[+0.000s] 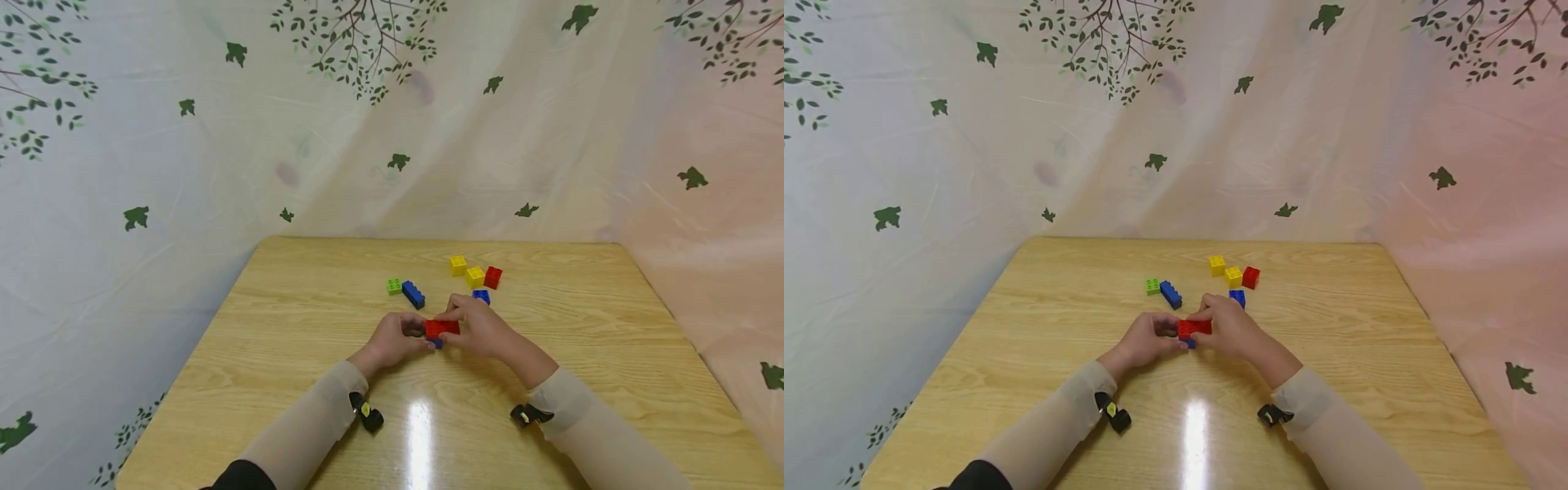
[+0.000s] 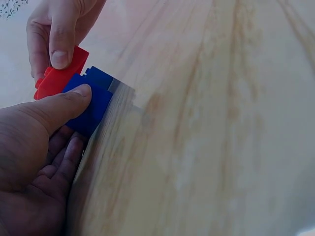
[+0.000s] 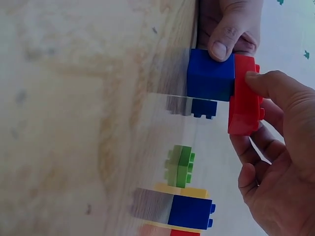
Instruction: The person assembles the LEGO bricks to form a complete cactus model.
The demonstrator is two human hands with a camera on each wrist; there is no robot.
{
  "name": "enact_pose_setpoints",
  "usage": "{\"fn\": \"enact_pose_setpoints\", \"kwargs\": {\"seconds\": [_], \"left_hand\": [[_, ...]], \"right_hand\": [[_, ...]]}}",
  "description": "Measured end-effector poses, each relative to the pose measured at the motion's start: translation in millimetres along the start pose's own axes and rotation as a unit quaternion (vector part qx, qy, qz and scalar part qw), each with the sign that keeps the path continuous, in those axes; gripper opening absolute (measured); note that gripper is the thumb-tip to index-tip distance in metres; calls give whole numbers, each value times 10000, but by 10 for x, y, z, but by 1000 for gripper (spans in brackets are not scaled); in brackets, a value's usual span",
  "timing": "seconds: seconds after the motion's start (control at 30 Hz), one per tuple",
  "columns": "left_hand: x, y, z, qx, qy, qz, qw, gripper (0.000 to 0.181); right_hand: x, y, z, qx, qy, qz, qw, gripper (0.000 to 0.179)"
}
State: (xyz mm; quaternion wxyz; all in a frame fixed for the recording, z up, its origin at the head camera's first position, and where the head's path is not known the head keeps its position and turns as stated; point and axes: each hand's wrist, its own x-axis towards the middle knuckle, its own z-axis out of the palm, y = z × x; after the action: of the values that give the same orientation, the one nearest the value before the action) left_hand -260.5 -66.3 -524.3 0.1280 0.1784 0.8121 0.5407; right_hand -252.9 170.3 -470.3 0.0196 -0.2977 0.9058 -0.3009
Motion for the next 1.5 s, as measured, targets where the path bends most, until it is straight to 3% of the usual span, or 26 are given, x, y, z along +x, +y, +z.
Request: {"fn": "enact_pose_setpoints", "kwargs": {"seconds": [0.33, 0.73, 0.93, 1.17, 1.5], "left_hand": [[-14, -6, 6, -47, 19, 111, 9999, 34], [-87, 17, -130, 205, 7, 20, 9998, 36], [-174, -21, -272, 121, 99, -77, 9998, 36], [-266, -82, -452, 137, 139, -276, 9994, 37], [-362, -103, -563, -97, 282, -224, 9993, 35]], "right_hand": [[22, 29, -9, 570, -206, 312, 9977, 29], [32, -19, 92, 1100, 90, 600, 9921, 31], [215, -116, 130, 1051, 124, 502, 9931, 32], [508, -220, 213, 1422, -21, 849, 9862, 36], [812, -193, 378, 1254, -170, 1103, 9858, 39]]}}
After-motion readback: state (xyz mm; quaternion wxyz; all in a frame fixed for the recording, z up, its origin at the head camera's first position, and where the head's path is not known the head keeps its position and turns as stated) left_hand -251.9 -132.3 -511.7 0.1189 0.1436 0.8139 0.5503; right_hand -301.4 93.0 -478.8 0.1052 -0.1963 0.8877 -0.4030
